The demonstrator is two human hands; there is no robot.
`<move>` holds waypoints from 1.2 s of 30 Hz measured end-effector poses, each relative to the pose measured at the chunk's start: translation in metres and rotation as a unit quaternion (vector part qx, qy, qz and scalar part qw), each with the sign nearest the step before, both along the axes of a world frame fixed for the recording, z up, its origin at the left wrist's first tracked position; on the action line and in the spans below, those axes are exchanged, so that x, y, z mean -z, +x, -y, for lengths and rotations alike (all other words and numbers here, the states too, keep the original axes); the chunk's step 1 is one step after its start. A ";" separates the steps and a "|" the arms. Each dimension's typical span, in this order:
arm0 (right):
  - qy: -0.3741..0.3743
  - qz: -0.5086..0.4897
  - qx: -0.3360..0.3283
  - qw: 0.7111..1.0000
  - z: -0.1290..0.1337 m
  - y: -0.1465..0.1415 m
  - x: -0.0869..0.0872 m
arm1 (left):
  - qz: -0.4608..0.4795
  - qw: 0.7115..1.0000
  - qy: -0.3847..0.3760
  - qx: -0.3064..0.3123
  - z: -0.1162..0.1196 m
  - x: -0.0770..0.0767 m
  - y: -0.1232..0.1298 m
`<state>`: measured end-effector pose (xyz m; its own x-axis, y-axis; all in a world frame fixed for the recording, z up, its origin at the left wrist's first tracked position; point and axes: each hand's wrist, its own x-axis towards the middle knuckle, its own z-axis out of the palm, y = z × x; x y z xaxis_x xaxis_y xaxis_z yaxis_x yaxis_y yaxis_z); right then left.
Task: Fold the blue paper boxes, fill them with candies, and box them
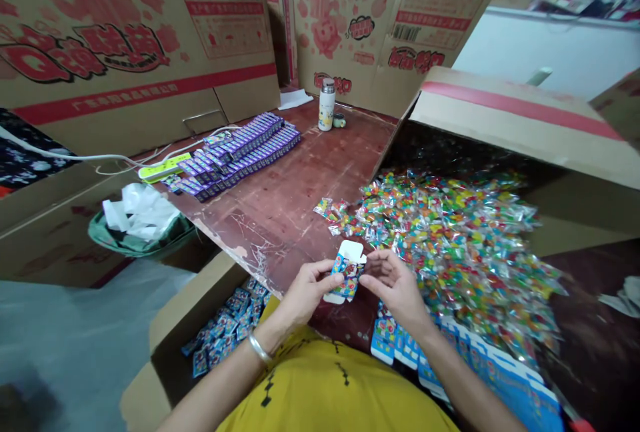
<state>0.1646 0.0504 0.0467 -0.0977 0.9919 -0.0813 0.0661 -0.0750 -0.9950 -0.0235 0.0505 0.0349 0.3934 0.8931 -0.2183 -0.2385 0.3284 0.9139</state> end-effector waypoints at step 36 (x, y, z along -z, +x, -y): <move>0.003 -0.033 -0.044 0.998 -0.010 -0.017 0.012 | -0.089 0.989 0.086 -0.081 0.013 -0.001 0.000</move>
